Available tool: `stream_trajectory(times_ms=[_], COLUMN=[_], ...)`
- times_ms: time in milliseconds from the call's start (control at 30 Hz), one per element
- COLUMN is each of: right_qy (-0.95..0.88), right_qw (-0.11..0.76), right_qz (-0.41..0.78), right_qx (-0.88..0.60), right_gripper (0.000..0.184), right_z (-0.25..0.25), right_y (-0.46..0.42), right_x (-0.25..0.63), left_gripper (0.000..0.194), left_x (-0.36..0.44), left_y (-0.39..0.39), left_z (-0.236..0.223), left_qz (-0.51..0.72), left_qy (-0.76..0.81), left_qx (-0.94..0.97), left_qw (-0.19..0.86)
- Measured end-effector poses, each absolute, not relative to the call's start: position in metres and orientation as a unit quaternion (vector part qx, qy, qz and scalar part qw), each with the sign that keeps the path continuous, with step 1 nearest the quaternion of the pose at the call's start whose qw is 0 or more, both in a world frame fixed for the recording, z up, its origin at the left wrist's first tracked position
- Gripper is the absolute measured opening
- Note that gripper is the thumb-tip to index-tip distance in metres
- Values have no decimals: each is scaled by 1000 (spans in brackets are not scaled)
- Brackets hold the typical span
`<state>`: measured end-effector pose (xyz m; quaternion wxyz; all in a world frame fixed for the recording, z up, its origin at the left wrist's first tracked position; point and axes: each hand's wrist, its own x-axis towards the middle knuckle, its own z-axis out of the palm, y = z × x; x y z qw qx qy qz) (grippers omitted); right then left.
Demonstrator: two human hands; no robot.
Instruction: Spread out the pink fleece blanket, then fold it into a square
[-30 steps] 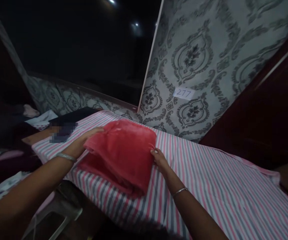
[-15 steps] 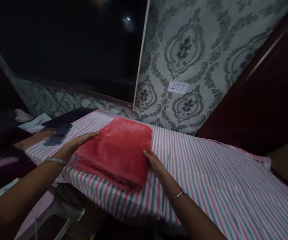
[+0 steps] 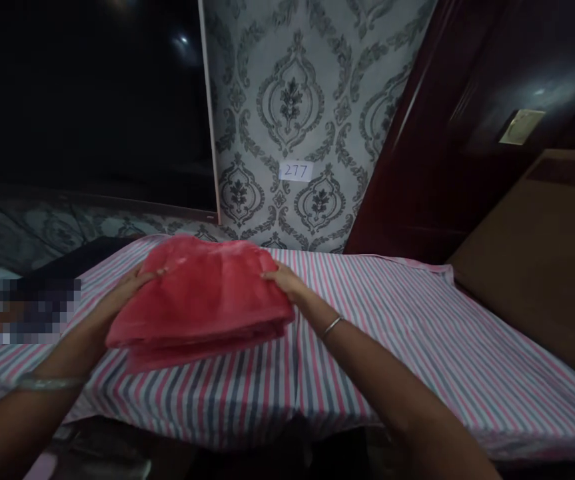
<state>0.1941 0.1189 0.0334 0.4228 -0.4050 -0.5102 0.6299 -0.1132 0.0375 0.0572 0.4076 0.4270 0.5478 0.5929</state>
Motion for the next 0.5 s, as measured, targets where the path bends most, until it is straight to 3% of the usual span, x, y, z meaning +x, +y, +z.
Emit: stream_trajectory(times_ms=[133, 200, 300, 400, 500], right_qy=[-661, -679, -637, -616, -591], right_qw=[399, 389, 368, 370, 412], right_qz=[452, 322, 229, 223, 200], right_qx=[-448, -533, -637, -659, -664], right_gripper=[39, 42, 42, 43, 46], right_z=[70, 70, 49, 15, -20], right_y=[158, 170, 166, 140, 104], right_x=[260, 288, 318, 336, 351], left_gripper=[87, 92, 67, 51, 52], left_x=[-51, -30, -31, -60, -85], left_y=[-11, -35, -51, -36, -6], left_z=[41, 15, -20, -31, -22], left_qz=[607, 522, 375, 405, 508], left_qy=[450, 424, 452, 509, 565], left_qx=[465, 506, 507, 486, 470], left_qw=[461, 539, 631, 583, 449])
